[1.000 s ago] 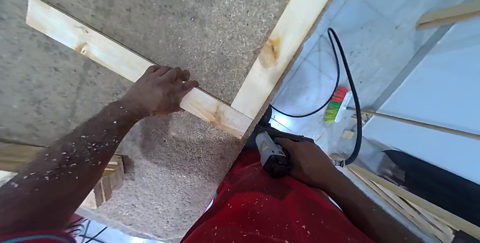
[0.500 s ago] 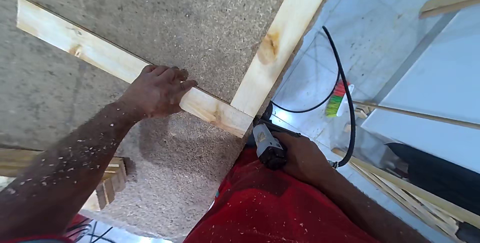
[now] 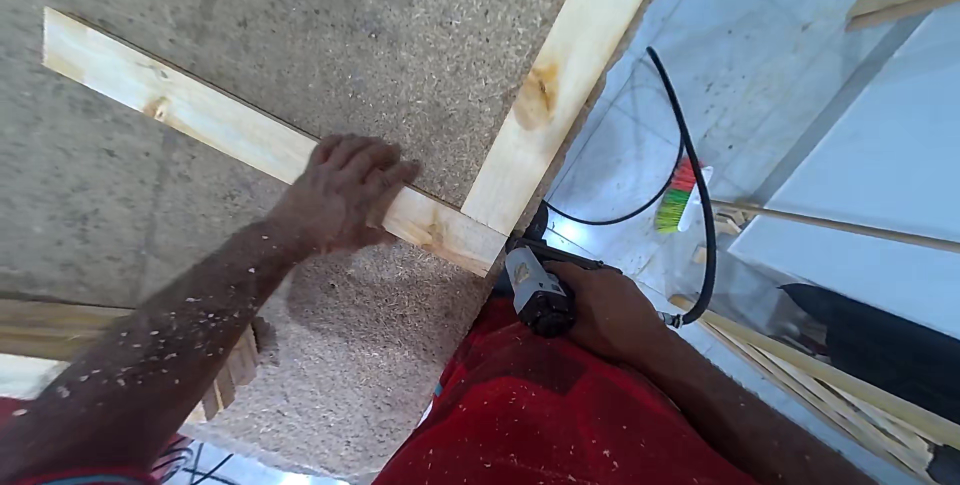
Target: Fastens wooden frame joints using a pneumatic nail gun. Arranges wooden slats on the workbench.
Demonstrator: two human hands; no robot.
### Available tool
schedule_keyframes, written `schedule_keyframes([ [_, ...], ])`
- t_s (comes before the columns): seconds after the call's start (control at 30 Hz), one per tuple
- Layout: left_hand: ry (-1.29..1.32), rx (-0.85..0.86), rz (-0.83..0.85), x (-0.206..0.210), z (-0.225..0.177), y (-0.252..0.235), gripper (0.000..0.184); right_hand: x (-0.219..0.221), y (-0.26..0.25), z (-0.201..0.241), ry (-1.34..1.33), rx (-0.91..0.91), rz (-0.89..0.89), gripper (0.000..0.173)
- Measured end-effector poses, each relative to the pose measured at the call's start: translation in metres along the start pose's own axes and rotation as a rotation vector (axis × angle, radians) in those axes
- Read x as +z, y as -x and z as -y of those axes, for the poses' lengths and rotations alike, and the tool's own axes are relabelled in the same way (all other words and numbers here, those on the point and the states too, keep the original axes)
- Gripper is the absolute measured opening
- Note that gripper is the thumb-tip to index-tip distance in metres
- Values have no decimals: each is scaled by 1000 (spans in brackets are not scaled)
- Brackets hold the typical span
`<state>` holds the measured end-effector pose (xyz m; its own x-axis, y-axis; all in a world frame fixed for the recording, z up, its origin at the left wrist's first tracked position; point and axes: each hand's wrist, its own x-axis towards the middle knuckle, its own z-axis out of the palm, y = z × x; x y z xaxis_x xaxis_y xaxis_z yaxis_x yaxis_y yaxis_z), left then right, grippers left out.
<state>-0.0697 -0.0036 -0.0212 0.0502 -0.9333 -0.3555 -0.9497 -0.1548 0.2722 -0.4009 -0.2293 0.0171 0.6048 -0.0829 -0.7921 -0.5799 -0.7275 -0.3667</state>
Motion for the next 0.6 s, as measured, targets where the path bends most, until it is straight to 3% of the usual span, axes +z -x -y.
schedule_keyframes([
  [0.2,19,180,61,18,-53,-41,121,-3,1,8,13,36,8,55],
  [0.47,50,252,-11,47,-47,-47,113,-27,0,36,12,165,133,45],
  [0.6,50,267,-28,51,-44,-47,114,-26,0,33,-9,145,127,44],
])
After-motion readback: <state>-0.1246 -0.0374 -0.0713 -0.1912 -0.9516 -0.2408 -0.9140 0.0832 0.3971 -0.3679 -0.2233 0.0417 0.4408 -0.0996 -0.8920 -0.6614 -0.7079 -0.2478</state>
